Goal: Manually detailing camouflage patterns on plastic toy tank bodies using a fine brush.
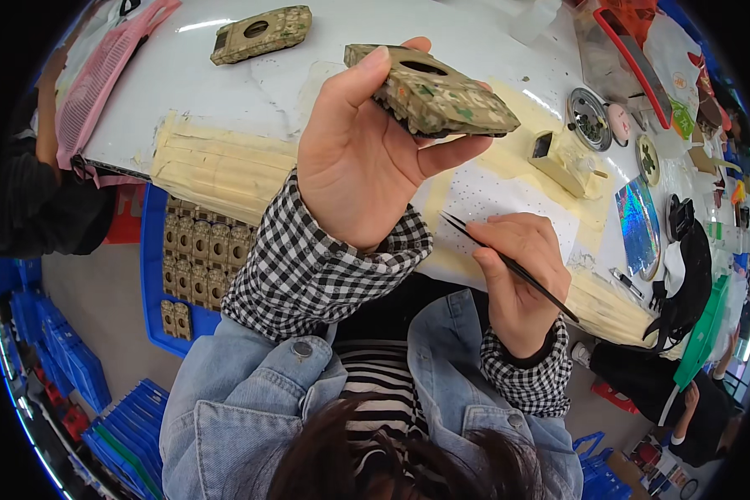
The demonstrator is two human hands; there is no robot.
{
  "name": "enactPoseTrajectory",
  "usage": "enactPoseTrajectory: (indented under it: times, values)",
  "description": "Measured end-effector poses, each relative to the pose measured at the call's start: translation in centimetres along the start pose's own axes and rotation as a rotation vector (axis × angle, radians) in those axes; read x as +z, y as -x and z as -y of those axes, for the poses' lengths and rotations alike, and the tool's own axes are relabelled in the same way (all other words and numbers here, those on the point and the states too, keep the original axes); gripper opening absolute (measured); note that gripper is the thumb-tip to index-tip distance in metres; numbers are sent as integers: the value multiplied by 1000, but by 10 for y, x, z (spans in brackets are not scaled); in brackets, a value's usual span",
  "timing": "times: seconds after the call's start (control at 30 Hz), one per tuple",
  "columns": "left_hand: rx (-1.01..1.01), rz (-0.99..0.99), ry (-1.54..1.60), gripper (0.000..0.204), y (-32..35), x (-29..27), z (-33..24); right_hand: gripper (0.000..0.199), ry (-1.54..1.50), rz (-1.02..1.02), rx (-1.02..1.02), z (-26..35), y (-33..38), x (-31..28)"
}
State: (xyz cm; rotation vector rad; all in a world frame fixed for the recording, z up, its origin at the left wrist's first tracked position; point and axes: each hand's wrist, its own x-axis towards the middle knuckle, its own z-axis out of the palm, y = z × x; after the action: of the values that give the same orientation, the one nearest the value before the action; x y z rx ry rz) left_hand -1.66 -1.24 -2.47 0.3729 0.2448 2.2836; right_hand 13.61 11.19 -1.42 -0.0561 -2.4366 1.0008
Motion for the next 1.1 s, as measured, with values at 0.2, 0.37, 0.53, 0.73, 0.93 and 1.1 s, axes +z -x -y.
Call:
enactPoseTrajectory:
  times: [0.2, 0.37, 0.53, 0.73, 0.93, 1.1]
  values:
    - [-8, -105, -75, 45, 0, 11, 0, 16, 0, 6, 51, -3, 1, 1]
    - [-10, -74, 27, 38, -1, 2, 2, 16, 0, 22, 38, -3, 0, 1]
    - [11, -51, -95, 38, -4, -3, 2, 15, -7, 5, 31, -3, 1, 1]
    - [-13, -82, 45, 37, -2, 3, 2, 16, -10, 7, 39, -2, 0, 1]
    - [-17, -101, 24, 37, -2, 4, 2, 16, -7, 19, 53, -4, 1, 1]
    - [-16, -101, 33, 37, -1, 4, 2, 16, -18, 14, 58, -3, 2, 1]
